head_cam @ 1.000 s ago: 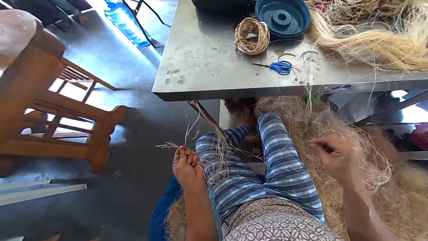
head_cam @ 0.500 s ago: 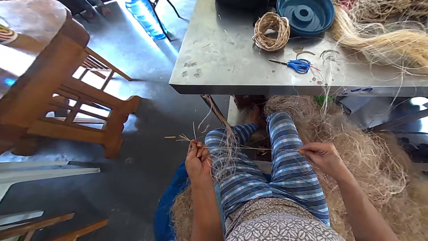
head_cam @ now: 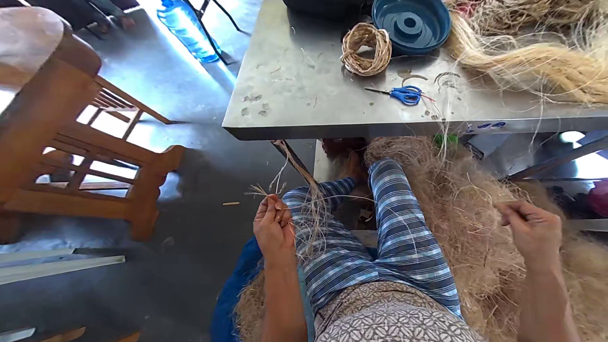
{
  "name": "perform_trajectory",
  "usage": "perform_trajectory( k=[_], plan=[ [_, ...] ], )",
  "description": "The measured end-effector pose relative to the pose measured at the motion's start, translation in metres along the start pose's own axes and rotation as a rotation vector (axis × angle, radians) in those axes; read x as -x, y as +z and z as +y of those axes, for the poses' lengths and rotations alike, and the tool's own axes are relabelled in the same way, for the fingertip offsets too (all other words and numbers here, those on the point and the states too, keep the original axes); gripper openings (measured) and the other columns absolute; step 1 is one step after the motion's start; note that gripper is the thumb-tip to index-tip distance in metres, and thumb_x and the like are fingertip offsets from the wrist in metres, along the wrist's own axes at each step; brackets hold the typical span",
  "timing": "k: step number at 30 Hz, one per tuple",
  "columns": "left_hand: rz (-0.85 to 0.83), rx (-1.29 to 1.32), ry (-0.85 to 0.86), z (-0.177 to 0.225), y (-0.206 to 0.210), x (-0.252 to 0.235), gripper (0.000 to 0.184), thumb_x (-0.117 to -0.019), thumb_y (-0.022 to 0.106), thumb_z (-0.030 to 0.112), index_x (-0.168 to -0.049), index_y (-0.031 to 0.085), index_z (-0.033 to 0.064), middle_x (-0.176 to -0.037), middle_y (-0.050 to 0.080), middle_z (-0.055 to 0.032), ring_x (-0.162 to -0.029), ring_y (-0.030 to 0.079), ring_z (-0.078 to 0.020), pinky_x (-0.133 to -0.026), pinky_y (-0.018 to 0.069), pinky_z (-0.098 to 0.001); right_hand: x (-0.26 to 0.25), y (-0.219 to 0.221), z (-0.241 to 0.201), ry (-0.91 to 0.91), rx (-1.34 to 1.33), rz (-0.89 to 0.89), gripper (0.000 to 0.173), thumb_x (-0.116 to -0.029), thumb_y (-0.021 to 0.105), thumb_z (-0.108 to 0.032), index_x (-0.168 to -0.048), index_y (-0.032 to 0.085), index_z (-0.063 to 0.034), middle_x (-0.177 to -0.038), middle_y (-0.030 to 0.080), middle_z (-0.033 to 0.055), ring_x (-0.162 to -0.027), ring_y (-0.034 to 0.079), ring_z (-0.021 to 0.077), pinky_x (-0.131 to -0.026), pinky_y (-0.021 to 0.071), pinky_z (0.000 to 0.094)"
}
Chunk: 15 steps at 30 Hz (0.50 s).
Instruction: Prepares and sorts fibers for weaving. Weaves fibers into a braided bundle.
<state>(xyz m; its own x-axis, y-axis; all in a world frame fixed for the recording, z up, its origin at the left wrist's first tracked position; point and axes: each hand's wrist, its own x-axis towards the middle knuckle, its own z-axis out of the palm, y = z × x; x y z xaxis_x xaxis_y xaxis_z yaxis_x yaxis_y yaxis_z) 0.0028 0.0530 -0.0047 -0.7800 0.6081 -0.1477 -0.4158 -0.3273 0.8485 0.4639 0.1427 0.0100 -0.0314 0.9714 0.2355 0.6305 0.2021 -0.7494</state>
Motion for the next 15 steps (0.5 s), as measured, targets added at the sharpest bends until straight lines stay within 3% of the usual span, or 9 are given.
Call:
perform_trajectory(
  k=[5,10,15],
  plan=[
    [-0.014,-0.082,0.037,-0.01,0.012,-0.002,0.029,-0.1093,0.036,0.004,-0.097,0.062,0.0076,-0.064,0.054,0.0096,-0.045,0.041,0.0042,-0.043,0.0355,-0.0092,0.009,-0.036,0.018,0.014,-0.026,0.108,0.023,-0.0979,0.061,-0.013,-0.095,0.069,0.0088,-0.074,0.066,-0.0011,-0.061,0.054,-0.0095,-0.06,0.0463,0.0091],
    [-0.061,-0.233,0.109,-0.018,0.019,0.005,0.027,-0.1069,0.04,0.0,-0.096,0.063,0.0065,-0.066,0.057,0.0102,-0.046,0.042,0.0045,-0.044,0.0364,-0.0097,0.023,-0.053,0.029,0.094,-0.136,0.189,0.015,-0.0975,0.062,-0.011,-0.096,0.069,0.0029,-0.073,0.064,-0.01,-0.059,0.053,-0.0102,-0.056,0.0448,0.0085],
    [-0.143,-0.526,0.379,-0.03,0.025,0.013,0.018,-0.1043,0.046,0.001,-0.1,0.063,0.0033,-0.072,0.058,0.013,-0.055,0.049,0.0062,-0.052,0.0416,-0.0108,0.037,-0.075,0.04,0.217,-0.348,0.367,0.014,-0.1005,0.057,-0.007,-0.099,0.07,-0.0074,-0.072,0.066,-0.0157,-0.055,0.055,-0.0071,-0.051,0.046,0.0111]
  ],
)
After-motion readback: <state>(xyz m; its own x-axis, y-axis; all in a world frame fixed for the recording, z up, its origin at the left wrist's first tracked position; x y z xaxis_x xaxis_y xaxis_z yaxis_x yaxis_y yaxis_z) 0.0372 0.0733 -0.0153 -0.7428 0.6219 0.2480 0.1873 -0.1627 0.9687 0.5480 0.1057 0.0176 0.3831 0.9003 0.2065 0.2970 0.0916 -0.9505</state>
